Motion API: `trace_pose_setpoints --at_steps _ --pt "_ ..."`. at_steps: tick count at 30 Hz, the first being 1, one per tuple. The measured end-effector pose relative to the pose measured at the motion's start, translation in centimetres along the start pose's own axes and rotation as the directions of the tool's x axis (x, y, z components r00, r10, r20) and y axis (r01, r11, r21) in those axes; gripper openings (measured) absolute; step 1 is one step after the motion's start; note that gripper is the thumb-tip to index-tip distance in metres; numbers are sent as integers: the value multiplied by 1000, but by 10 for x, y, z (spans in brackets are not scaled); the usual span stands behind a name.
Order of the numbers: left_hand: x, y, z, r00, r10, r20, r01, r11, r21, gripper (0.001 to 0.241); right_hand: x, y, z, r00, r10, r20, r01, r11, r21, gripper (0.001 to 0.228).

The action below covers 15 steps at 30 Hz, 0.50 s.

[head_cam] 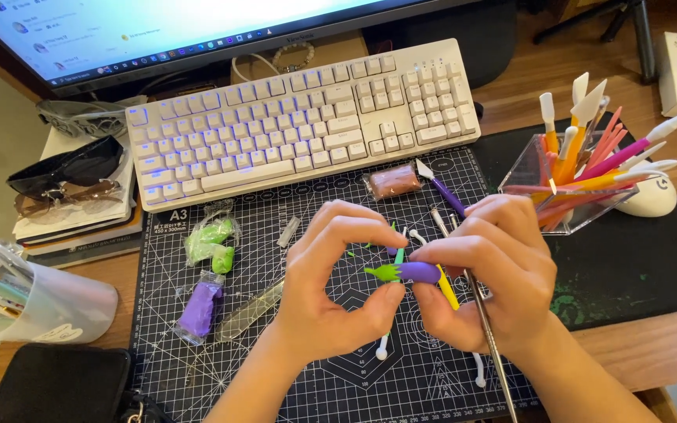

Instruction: Using a needle tool to add fine texture and details to a small piece of green modeling clay on a workspace.

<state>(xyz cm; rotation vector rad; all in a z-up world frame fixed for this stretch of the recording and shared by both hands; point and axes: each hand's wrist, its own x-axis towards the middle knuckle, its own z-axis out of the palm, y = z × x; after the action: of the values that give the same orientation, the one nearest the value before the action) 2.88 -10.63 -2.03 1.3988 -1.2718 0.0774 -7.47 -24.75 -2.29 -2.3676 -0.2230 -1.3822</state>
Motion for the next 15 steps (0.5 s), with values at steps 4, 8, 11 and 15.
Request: trace_pose_setpoints --at_steps 4,8,11,15 --pt "2 -1 3 997 31 -67 -26 996 80 18 -2 2 1 1000 7 -17 -8 998 -59 15" --pt "1 -4 5 989 81 -121 -57 980 191 11 -3 5 2 999 -14 -49 7 989 -149 22" --pt "1 -5 7 985 100 -142 -68 974 215 12 -3 6 2 998 -29 -59 19 986 -166 23" --pt "0 -6 8 972 165 -164 -116 955 272 12 -3 7 1 998 -29 -52 20 985 -172 20"
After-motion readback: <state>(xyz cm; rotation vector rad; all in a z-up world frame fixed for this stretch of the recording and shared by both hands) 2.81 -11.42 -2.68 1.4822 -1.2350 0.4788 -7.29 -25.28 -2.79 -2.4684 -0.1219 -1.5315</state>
